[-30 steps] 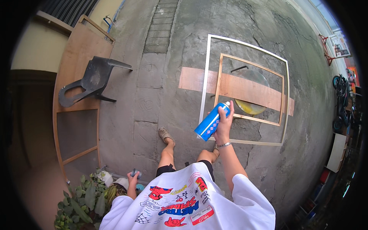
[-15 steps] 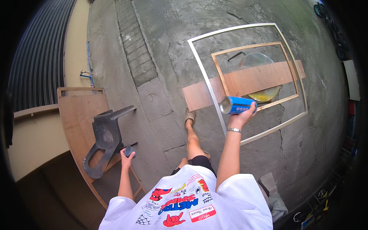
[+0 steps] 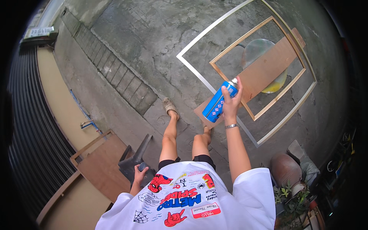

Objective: The person uses a blue spray paint can to apply white paint along the edges of a wooden frame placed on a concrete floor. The person moves around the frame, spraying each side in sequence while holding the can in the right hand and the cap in the left hand.

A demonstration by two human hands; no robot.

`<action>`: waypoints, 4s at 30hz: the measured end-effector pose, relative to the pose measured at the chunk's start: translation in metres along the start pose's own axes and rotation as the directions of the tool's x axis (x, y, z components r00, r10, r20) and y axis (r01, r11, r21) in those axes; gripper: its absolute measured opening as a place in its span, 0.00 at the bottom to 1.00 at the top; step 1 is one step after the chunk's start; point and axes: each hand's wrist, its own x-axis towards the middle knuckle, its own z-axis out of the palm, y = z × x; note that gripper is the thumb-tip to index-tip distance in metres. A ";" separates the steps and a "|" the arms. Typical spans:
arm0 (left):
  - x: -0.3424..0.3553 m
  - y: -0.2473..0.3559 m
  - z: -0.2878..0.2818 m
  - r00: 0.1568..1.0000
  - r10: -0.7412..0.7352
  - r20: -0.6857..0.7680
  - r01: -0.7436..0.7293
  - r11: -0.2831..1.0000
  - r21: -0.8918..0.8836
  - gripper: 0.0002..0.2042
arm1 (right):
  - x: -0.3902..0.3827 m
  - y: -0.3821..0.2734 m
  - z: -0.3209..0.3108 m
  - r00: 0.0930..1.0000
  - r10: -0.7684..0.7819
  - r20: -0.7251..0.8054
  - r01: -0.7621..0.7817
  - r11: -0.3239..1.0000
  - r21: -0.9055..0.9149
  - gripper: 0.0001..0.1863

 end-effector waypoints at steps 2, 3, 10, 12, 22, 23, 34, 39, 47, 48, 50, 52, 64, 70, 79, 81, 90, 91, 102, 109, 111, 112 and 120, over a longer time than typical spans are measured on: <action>0.052 0.037 -0.036 0.999 0.035 0.006 -0.035 0.997 0.069 0.40 | 0.044 0.015 0.002 0.975 0.008 -0.221 0.006 0.998 0.061 0.40; 0.067 0.060 -0.055 0.997 0.082 0.005 -0.082 0.995 0.064 0.37 | 0.060 0.021 -0.001 0.951 -0.043 -0.307 0.049 0.999 0.010 0.40; 0.116 0.186 -0.128 0.998 0.032 0.046 -0.034 0.998 0.056 0.38 | 0.128 0.004 0.022 0.832 -0.127 -0.540 0.139 0.990 -0.019 0.39; 0.126 0.202 -0.132 0.997 0.047 0.060 -0.054 0.993 0.108 0.38 | 0.147 0.012 0.021 0.825 -0.175 -0.538 0.168 0.984 -0.063 0.40; 0.122 0.267 -0.097 0.986 0.074 0.150 -0.107 0.970 0.220 0.37 | 0.172 0.087 0.075 0.949 -0.211 -0.233 0.153 0.958 -0.243 0.38; 0.119 0.270 -0.094 0.989 0.052 0.140 -0.082 0.973 0.217 0.37 | 0.163 0.089 0.087 0.964 -0.185 -0.192 0.140 0.964 -0.228 0.37; 0.121 0.321 -0.082 0.992 0.021 0.128 -0.054 0.963 0.264 0.38 | 0.081 0.111 0.110 0.991 0.039 0.131 -0.004 0.965 -0.261 0.38; 0.125 0.335 -0.084 0.993 0.009 0.120 -0.046 0.951 0.305 0.38 | 0.161 0.112 0.112 0.999 -0.029 -0.032 0.023 0.985 -0.171 0.38; 0.145 0.358 -0.103 0.988 0.010 0.157 -0.066 0.932 0.356 0.38 | 0.225 0.102 0.102 0.871 -0.132 -0.473 0.120 0.991 -0.056 0.39; 0.150 0.366 -0.104 0.987 0.016 0.162 -0.072 0.936 0.345 0.39 | 0.214 0.105 0.104 0.887 -0.162 -0.432 0.109 0.984 -0.144 0.39; 0.160 0.378 -0.106 0.985 0.040 0.168 -0.092 0.945 0.314 0.39 | 0.185 0.107 0.115 0.935 -0.079 -0.346 0.030 0.989 -0.144 0.38; 0.175 0.388 -0.115 0.982 0.071 0.174 -0.119 0.951 0.285 0.39 | 0.144 0.117 0.123 0.967 0.004 -0.253 -0.036 0.992 -0.124 0.38; 0.221 0.430 -0.154 0.964 0.115 0.239 -0.178 0.948 0.263 0.39 | 0.142 0.118 0.148 0.995 0.037 -0.091 -0.056 0.975 -0.216 0.38; 0.227 0.454 -0.162 0.971 0.114 0.209 -0.174 0.939 0.295 0.38 | 0.255 0.098 0.120 0.819 -0.180 -0.544 0.127 0.983 -0.133 0.38; 0.228 0.465 -0.159 0.965 0.147 0.217 -0.210 0.930 0.302 0.39 | 0.169 0.096 0.138 0.961 0.015 -0.275 -0.048 0.992 -0.115 0.38; 0.228 0.472 -0.154 0.959 0.167 0.228 -0.233 0.925 0.302 0.39 | 0.126 0.090 0.145 0.972 0.172 -0.160 -0.195 0.970 -0.146 0.38; 0.200 0.532 -0.106 0.974 0.144 0.173 -0.191 0.936 0.295 0.38 | 0.146 0.077 0.117 0.988 0.154 -0.005 -0.151 0.956 -0.251 0.38; 0.198 0.539 -0.097 0.972 0.147 0.181 -0.197 0.934 0.297 0.38 | 0.171 0.076 0.109 0.988 0.152 -0.039 -0.157 0.965 -0.209 0.38; 0.147 0.589 -0.039 0.969 0.192 0.154 -0.231 0.924 0.305 0.39 | 0.453 0.055 0.020 0.875 -0.252 -0.414 0.194 0.965 -0.179 0.38; 0.120 0.606 -0.027 0.972 0.185 0.147 -0.227 0.902 0.367 0.36 | 0.432 0.047 0.022 0.898 -0.157 -0.410 0.124 0.987 -0.105 0.38; 0.124 0.606 -0.024 0.971 0.186 0.150 -0.230 0.900 0.371 0.36 | 0.389 0.061 0.031 0.943 -0.126 -0.307 0.089 0.987 -0.131 0.38; 0.125 0.606 -0.023 0.971 0.185 0.153 -0.230 0.899 0.372 0.36 | 0.365 0.058 0.038 0.966 -0.045 -0.256 0.029 0.997 -0.065 0.38; 0.134 0.619 -0.018 0.965 0.196 0.171 -0.250 0.886 0.391 0.36 | 0.257 0.058 0.044 0.995 0.076 0.064 -0.067 0.988 -0.139 0.38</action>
